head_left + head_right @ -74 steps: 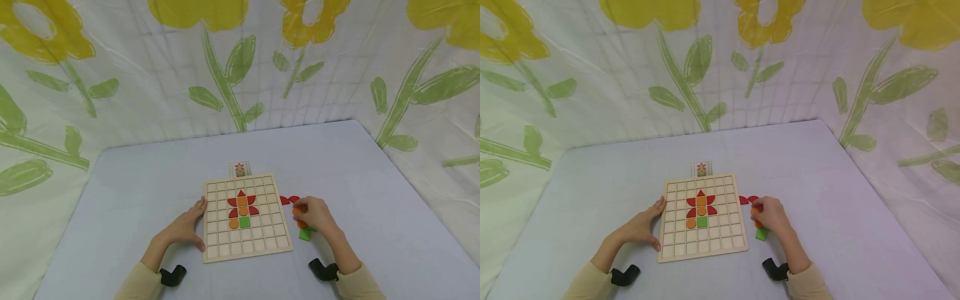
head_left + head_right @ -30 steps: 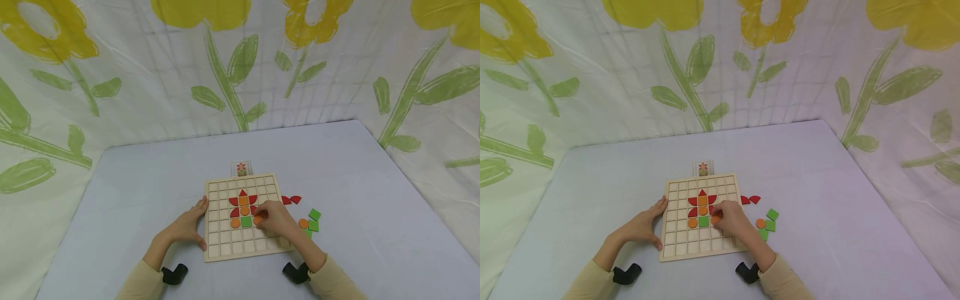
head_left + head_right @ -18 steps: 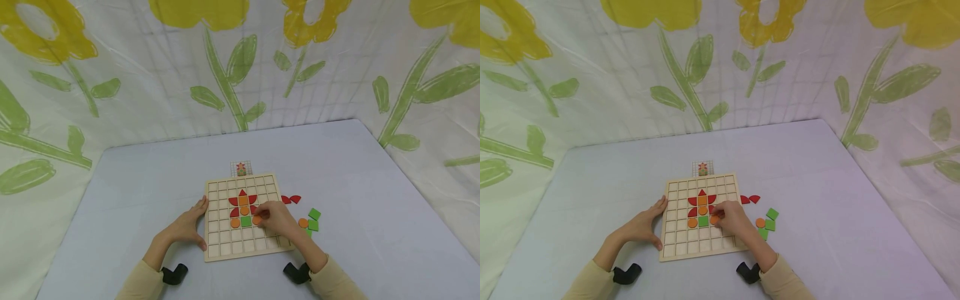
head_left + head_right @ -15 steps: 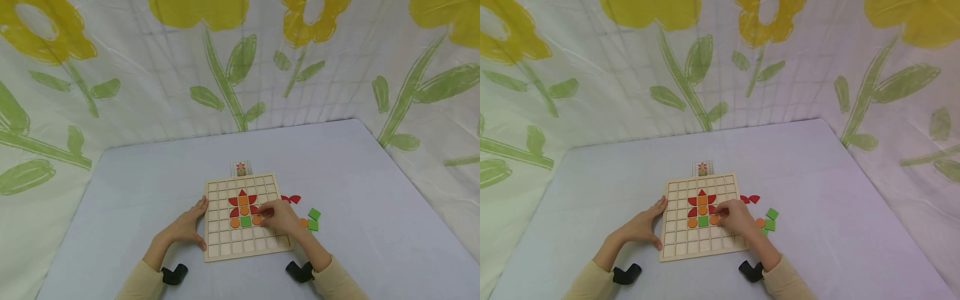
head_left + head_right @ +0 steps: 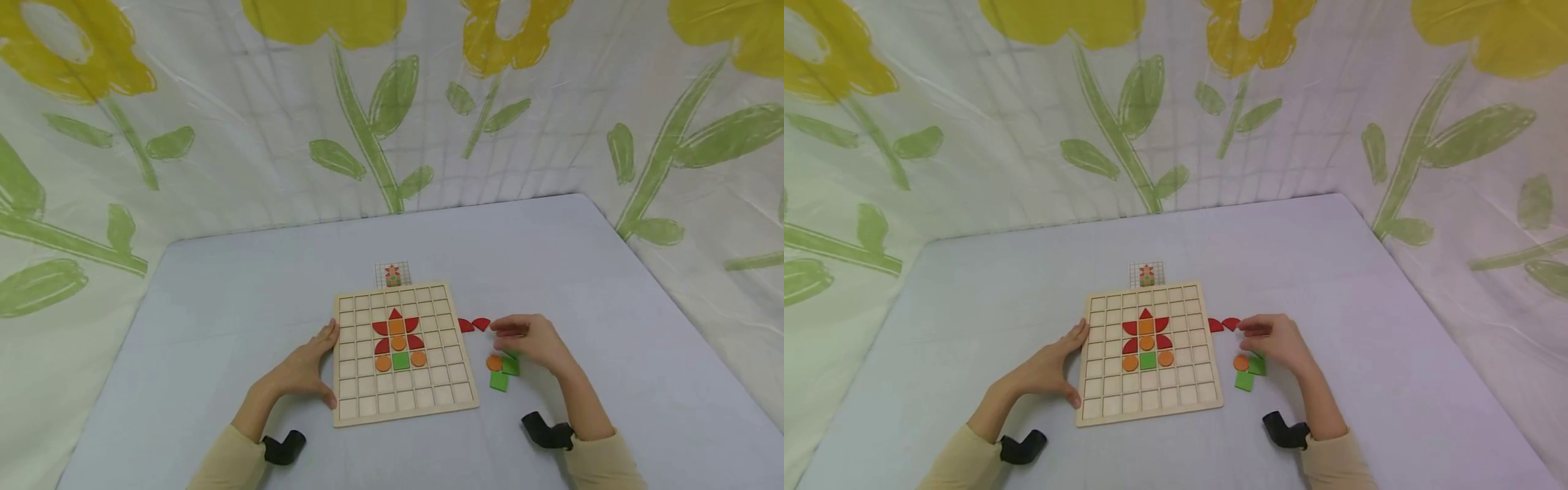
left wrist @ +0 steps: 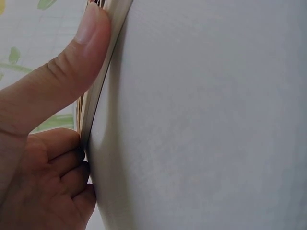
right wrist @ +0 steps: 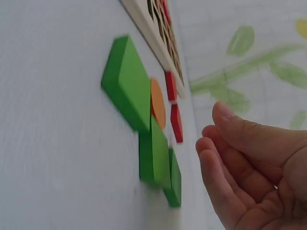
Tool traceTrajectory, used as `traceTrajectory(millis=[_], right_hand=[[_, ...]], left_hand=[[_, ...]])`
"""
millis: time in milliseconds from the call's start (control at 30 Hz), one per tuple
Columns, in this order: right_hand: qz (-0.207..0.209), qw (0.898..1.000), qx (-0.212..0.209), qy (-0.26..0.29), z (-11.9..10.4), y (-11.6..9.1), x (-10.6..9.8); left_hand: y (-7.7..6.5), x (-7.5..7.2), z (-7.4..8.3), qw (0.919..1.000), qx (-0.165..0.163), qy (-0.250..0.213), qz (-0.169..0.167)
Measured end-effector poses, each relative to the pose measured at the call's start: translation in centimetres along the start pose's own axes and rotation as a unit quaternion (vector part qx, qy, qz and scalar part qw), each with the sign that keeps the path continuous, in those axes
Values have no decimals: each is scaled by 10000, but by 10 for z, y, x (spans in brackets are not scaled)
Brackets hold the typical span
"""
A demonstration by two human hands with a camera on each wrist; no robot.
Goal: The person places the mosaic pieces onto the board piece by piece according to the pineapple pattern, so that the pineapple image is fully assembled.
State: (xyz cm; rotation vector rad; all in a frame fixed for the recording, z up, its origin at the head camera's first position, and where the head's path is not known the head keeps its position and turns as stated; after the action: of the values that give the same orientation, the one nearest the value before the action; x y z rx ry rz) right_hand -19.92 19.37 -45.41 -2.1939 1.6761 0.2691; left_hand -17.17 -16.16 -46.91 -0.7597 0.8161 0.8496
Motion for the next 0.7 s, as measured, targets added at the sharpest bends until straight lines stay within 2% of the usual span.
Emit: traceTrajectory(millis=[100, 233, 400, 700], right_hand=[[-58, 9999, 120, 19, 13, -5, -16], [-146, 9995, 249, 139, 27, -9, -26], [-357, 9992, 86, 163, 30, -9, -23], [-814, 9945, -386, -526, 19, -7, -11]], left_hand=[[-1, 0, -1, 10000, -28, 1, -9], [-2, -2, 0, 10000, -9, 9, 8], [-1, -2, 1, 10000, 33, 32, 34], [0, -2, 2, 10000, 8, 30, 23]])
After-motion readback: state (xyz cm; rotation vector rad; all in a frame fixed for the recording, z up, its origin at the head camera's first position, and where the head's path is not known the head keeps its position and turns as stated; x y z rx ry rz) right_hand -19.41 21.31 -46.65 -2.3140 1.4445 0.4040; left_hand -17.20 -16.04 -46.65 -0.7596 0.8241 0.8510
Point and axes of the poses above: each hand's wrist, its own y-axis towards the middle knuckle, its own x-axis out of the palm, z = x × y, the point moved 9 cm from there along y, towards the middle knuckle, and after that the axes turned 9 degrees about y, right-handed, at the moved point
